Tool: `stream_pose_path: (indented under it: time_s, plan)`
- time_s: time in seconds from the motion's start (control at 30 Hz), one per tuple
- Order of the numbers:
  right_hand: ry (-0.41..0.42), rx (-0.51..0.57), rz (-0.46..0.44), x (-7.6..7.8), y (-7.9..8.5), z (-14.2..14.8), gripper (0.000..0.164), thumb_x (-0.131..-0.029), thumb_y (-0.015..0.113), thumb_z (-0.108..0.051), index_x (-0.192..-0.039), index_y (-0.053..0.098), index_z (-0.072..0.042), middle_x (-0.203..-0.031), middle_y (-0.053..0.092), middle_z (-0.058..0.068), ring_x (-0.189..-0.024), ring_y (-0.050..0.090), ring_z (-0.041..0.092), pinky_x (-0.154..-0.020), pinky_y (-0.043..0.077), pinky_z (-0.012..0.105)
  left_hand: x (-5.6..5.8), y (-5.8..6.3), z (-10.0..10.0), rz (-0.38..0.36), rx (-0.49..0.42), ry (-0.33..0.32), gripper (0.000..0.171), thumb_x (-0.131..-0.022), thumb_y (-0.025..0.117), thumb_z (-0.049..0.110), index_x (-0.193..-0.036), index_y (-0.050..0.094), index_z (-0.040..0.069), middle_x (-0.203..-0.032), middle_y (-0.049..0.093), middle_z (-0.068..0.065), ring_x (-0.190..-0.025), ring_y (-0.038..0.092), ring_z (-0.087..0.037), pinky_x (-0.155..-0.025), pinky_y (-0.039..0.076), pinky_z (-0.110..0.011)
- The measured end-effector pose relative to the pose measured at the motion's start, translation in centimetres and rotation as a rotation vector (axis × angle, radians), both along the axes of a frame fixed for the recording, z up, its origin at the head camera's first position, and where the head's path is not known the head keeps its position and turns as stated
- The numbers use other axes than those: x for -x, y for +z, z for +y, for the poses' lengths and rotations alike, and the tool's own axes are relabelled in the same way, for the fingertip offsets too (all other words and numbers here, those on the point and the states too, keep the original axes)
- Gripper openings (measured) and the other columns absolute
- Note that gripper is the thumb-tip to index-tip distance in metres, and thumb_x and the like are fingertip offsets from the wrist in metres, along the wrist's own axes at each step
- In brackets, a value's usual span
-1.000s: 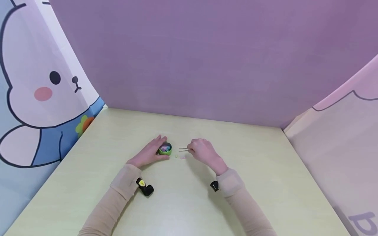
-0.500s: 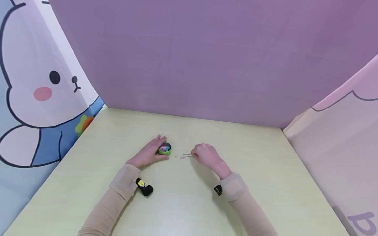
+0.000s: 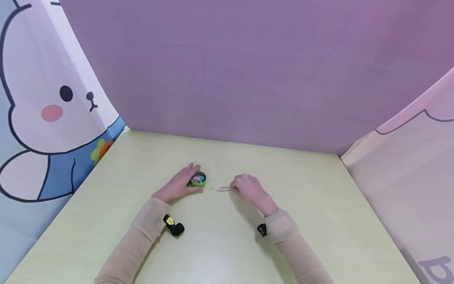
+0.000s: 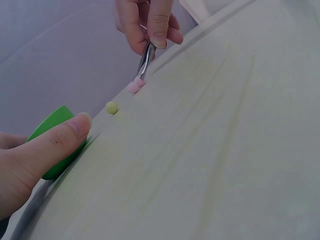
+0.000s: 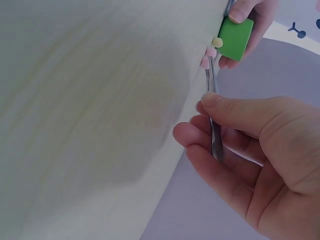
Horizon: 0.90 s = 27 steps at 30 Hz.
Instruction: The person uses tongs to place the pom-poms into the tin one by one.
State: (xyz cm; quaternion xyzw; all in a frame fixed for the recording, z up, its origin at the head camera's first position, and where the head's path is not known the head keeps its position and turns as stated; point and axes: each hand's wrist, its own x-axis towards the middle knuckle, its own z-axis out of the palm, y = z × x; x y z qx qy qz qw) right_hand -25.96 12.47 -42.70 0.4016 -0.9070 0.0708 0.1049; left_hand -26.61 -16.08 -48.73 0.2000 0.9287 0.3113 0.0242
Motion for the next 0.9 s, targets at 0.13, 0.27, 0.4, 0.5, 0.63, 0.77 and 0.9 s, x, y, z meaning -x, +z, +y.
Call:
stream_pose_path:
  time_s: [0.13, 0.27, 0.4, 0.5, 0.63, 0.77, 0.9]
  plan:
    - [-0.037, -0.032, -0.012, -0.16, 0.2, -0.3, 0.013, -0.085, 0.073, -0.005, -0.075, 0.075, -0.011, -0.07, 0.069, 0.002, -0.056, 0.053, 0.011, -0.048, 0.044, 0.02, 0.03, -0.13, 0.01, 0.002, -0.002, 0.002, 0.099, -0.084, 0.073, 0.053, -0.158, 0.023, 0.009, -0.165, 0.014, -0.023, -0.151, 0.019, -0.045, -0.123, 0.021, -0.062]
    - [-0.056, -0.063, -0.016, -0.07, 0.05, -0.38, 0.012, -0.087, 0.073, -0.007, -0.077, 0.076, -0.013, -0.072, 0.07, 0.001, -0.057, 0.054, 0.01, -0.049, 0.045, 0.019, 0.12, -0.29, 0.01, 0.008, -0.003, 0.003, 0.099, -0.084, 0.073, 0.053, -0.158, 0.023, 0.009, -0.165, 0.014, -0.023, -0.151, 0.02, -0.045, -0.123, 0.021, -0.061]
    - [-0.056, -0.07, -0.014, -0.11, 0.07, -0.4, 0.011, -0.087, 0.073, -0.008, -0.078, 0.077, -0.014, -0.072, 0.07, 0.0, -0.057, 0.052, 0.009, -0.048, 0.044, 0.018, 0.16, -0.33, -0.04, 0.009, -0.003, 0.003, 0.099, -0.084, 0.073, 0.052, -0.158, 0.023, 0.009, -0.165, 0.014, -0.023, -0.151, 0.02, -0.045, -0.123, 0.021, -0.062]
    - [-0.048, -0.064, 0.001, -0.2, 0.13, -0.39, 0.01, -0.087, 0.074, -0.009, -0.078, 0.077, -0.014, -0.072, 0.07, 0.0, -0.056, 0.051, 0.008, -0.048, 0.044, 0.018, 0.14, -0.26, -0.03, 0.007, -0.003, 0.003, 0.099, -0.084, 0.073, 0.052, -0.158, 0.023, 0.009, -0.165, 0.014, -0.024, -0.151, 0.02, -0.046, -0.123, 0.02, -0.062]
    - [-0.045, -0.06, 0.018, -0.23, 0.12, -0.38, 0.01, -0.086, 0.074, -0.009, -0.078, 0.077, -0.013, -0.072, 0.07, 0.0, -0.056, 0.049, 0.008, -0.048, 0.043, 0.018, 0.09, -0.18, 0.03, 0.004, -0.003, 0.002, 0.098, -0.085, 0.073, 0.051, -0.158, 0.024, 0.009, -0.165, 0.014, -0.024, -0.151, 0.02, -0.046, -0.123, 0.02, -0.061]
    - [-0.051, -0.051, 0.024, -0.13, 0.17, -0.37, 0.008, -0.086, 0.074, -0.008, -0.081, 0.078, -0.013, -0.073, 0.071, 0.0, -0.056, 0.051, 0.008, -0.048, 0.043, 0.016, 0.08, -0.2, 0.03, 0.009, -0.002, 0.001, 0.097, -0.085, 0.073, 0.051, -0.157, 0.024, 0.008, -0.165, 0.015, -0.024, -0.151, 0.02, -0.046, -0.123, 0.021, -0.061]
    - [-0.052, -0.05, 0.038, -0.09, 0.38, -0.29, 0.007, -0.086, 0.074, -0.009, -0.083, 0.079, -0.013, -0.075, 0.072, 0.0, -0.057, 0.055, 0.008, -0.049, 0.044, 0.015, 0.03, -0.11, 0.03, 0.01, 0.003, 0.002, 0.097, -0.085, 0.073, 0.05, -0.157, 0.024, 0.007, -0.165, 0.015, -0.024, -0.15, 0.02, -0.046, -0.123, 0.022, -0.062]
